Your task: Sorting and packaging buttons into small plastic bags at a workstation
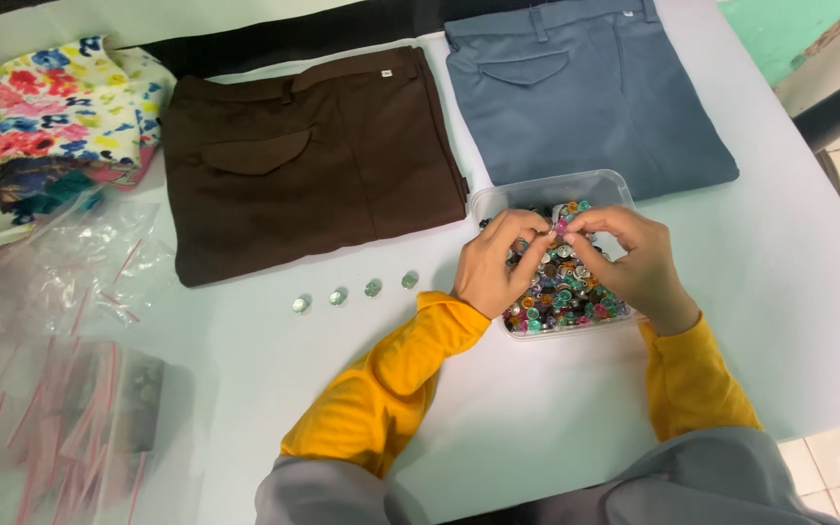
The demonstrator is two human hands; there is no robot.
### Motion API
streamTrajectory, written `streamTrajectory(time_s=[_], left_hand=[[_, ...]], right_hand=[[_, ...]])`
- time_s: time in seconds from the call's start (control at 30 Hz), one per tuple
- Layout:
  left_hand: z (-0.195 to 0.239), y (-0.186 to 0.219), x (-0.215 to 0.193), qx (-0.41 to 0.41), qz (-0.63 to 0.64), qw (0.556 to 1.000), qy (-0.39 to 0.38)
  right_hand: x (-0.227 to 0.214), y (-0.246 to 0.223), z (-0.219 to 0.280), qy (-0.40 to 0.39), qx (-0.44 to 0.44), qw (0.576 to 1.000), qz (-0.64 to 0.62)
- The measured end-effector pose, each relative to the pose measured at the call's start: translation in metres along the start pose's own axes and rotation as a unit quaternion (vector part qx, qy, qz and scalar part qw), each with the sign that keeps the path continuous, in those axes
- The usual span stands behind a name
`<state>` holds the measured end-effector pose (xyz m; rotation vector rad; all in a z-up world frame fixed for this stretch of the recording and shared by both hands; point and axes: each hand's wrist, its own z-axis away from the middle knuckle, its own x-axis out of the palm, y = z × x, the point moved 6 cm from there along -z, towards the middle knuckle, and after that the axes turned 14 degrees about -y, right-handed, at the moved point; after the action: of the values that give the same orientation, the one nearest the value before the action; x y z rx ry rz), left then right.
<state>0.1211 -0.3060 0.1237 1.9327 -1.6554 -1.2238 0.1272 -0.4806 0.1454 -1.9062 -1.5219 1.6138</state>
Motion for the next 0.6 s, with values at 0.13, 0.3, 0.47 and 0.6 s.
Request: streamTrajectory(time_s=[0.13,0.3,0.47,0.6], left_hand=[[0.021,0.017,-0.030,0.048,-0.020,0.998,0.020],[0.077,0.014,-0.093,0.029,0.013,0.999,0.026],[0.145,-0.022,-0.152,-0.040,-0.012,0.999,0.009],[0.177,-0.054,-0.161,-0.098,-0.149,0.978,-0.107]], right_hand=[[0.005,-0.033,0.008,0.034,-0.075,0.983,0.166],[0.057,-0.106,0.034,0.006,-0.175,0.982,-0.073],[0.156,-0.141,0.032,-0.105,-0.170,0.964,-0.176],[0.192,-0.109,0.020,-0.113,-0.107,0.978,-0.136]])
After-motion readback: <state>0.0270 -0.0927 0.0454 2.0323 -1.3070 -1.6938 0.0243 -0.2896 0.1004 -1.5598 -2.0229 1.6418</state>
